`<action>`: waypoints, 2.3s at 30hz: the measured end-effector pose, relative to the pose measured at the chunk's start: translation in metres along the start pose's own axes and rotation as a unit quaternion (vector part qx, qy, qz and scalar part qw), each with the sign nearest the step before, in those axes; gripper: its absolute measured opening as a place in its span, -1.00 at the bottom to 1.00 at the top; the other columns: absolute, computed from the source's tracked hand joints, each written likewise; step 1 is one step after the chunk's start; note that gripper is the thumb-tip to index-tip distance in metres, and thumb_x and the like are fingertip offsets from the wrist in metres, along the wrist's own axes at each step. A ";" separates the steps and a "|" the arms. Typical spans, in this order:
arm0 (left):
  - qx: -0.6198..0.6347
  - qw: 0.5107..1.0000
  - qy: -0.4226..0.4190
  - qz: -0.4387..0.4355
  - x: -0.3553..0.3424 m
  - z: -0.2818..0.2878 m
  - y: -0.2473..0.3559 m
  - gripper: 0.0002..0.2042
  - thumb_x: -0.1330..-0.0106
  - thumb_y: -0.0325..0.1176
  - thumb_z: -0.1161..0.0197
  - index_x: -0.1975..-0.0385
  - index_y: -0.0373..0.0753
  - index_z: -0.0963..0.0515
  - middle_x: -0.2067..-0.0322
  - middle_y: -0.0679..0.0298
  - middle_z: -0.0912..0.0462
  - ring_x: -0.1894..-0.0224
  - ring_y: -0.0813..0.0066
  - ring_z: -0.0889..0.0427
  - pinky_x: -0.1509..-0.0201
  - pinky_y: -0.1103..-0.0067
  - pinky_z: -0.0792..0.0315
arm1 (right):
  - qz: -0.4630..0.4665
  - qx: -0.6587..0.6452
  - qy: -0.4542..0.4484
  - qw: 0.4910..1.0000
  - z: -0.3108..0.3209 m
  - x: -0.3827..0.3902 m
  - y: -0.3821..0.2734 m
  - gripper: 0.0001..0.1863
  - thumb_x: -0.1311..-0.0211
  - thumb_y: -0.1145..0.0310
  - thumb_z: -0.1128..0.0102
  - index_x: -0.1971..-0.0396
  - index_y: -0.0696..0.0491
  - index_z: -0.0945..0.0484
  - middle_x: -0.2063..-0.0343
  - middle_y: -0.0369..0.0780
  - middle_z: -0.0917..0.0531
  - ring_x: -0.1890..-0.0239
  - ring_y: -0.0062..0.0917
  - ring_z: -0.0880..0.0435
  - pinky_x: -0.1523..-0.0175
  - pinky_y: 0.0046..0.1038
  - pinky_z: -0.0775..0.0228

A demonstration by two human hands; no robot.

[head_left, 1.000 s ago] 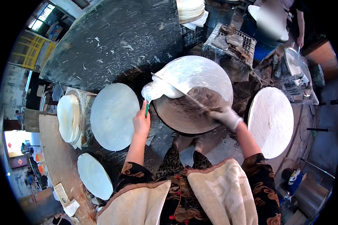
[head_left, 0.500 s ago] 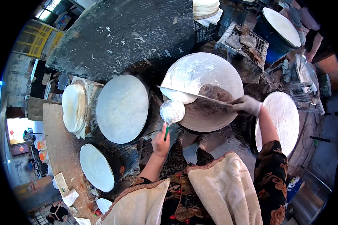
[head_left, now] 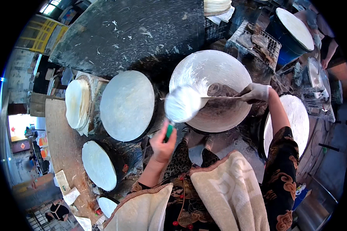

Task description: The person pours batter from a ladle onto a hot circular griddle and uses a wooden spreader to distribute it into a thin, round crepe. They then lift the cooked crepe and place it onto a growing stack of finished crepes. The process is repeated continuously with multiple crepes being prepared in a commercial kitchen setting.

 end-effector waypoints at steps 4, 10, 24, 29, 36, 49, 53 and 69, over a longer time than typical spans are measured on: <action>0.301 0.920 0.103 0.229 -0.033 0.027 -0.007 -0.74 -0.29 -0.40 -0.11 0.05 -0.26 -0.38 0.62 0.37 -0.43 0.69 0.65 -0.41 0.68 0.70 -0.33 | 0.021 -0.087 0.081 0.993 0.036 0.003 -0.013 -0.61 -0.03 0.23 -0.32 0.11 0.04 -0.61 0.56 -0.45 -0.55 0.57 -0.79 -0.41 0.47 -0.68 -0.29; 0.356 0.862 0.241 0.267 -0.035 0.081 -0.028 -0.83 -0.35 -0.21 -0.05 0.23 -0.13 -0.36 0.65 0.37 -0.41 0.69 0.62 -0.37 0.64 0.68 -0.26 | -0.050 0.011 0.005 0.999 -0.006 -0.016 -0.016 -0.62 -0.04 0.15 -0.35 0.19 0.07 -0.62 0.56 -0.41 -0.57 0.55 -0.75 -0.46 0.46 -0.62 -0.32; 0.375 0.847 0.216 0.308 -0.023 0.085 -0.047 -0.69 -0.38 -0.10 0.02 0.54 -0.16 -0.33 0.70 0.36 -0.34 0.78 0.65 -0.25 0.77 0.71 -0.08 | -0.075 0.052 -0.014 0.996 0.008 -0.030 -0.007 -0.67 -0.10 0.16 -0.28 0.20 0.04 -0.61 0.65 -0.41 -0.52 0.69 -0.74 -0.37 0.61 -0.66 -0.21; 0.368 0.866 0.206 0.268 -0.019 0.092 -0.032 -0.72 -0.40 -0.12 0.04 0.18 -0.22 -0.40 0.70 0.40 -0.34 0.81 0.69 -0.23 0.81 0.72 -0.07 | -0.027 0.042 -0.092 0.995 0.030 -0.004 0.024 -0.63 -0.03 0.27 -0.33 0.15 0.09 -0.61 0.45 -0.37 -0.63 0.47 -0.73 -0.50 0.36 -0.63 -0.39; 0.386 0.863 0.197 0.259 0.003 0.087 -0.021 -0.72 -0.39 -0.23 0.01 -0.02 -0.19 -0.37 0.69 0.42 -0.37 0.83 0.73 -0.23 0.85 0.77 -0.10 | -0.043 0.098 -0.005 0.994 0.019 -0.028 -0.038 -0.70 -0.05 0.20 -0.30 0.25 0.05 -0.64 0.61 -0.41 -0.54 0.65 -0.73 -0.37 0.55 -0.67 -0.23; 0.518 0.812 0.158 0.218 -0.015 0.121 -0.021 -0.65 -0.39 -0.25 0.02 -0.11 -0.23 -0.28 0.70 0.44 -0.31 0.73 0.70 -0.30 0.70 0.74 -0.23 | -0.028 -0.242 0.148 0.958 -0.081 0.184 0.073 -0.64 -0.11 0.22 -0.25 0.16 0.12 -0.48 0.60 -0.37 -0.49 0.67 -0.73 -0.38 0.59 -0.66 -0.23; 0.528 0.809 0.143 0.215 -0.010 0.139 -0.032 -0.66 -0.39 -0.26 0.01 -0.09 -0.26 -0.31 0.70 0.44 -0.30 0.71 0.69 -0.31 0.66 0.74 -0.25 | 0.034 -0.450 0.082 0.889 -0.245 0.124 0.006 -0.61 -0.12 0.23 -0.23 0.12 0.13 -0.42 0.60 -0.36 -0.46 0.68 -0.73 -0.37 0.61 -0.67 -0.22; 0.519 0.831 0.068 0.189 0.006 0.175 -0.001 -0.65 -0.43 -0.27 0.10 -0.14 -0.25 -0.28 0.74 0.48 -0.20 0.76 0.74 -0.21 0.71 0.76 -0.18 | -0.176 0.041 0.523 0.833 -0.260 0.092 0.003 -0.65 -0.23 0.17 0.07 0.03 -0.01 -0.37 0.35 0.05 -0.62 0.27 -0.04 -0.60 0.14 -0.12 -0.43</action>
Point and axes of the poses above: each hand's wrist, its own x-axis away from the middle knuckle, its own z-axis out of the back of the hand, y = z × x, the point moved 8 cm from there along -x, towards the middle knuckle
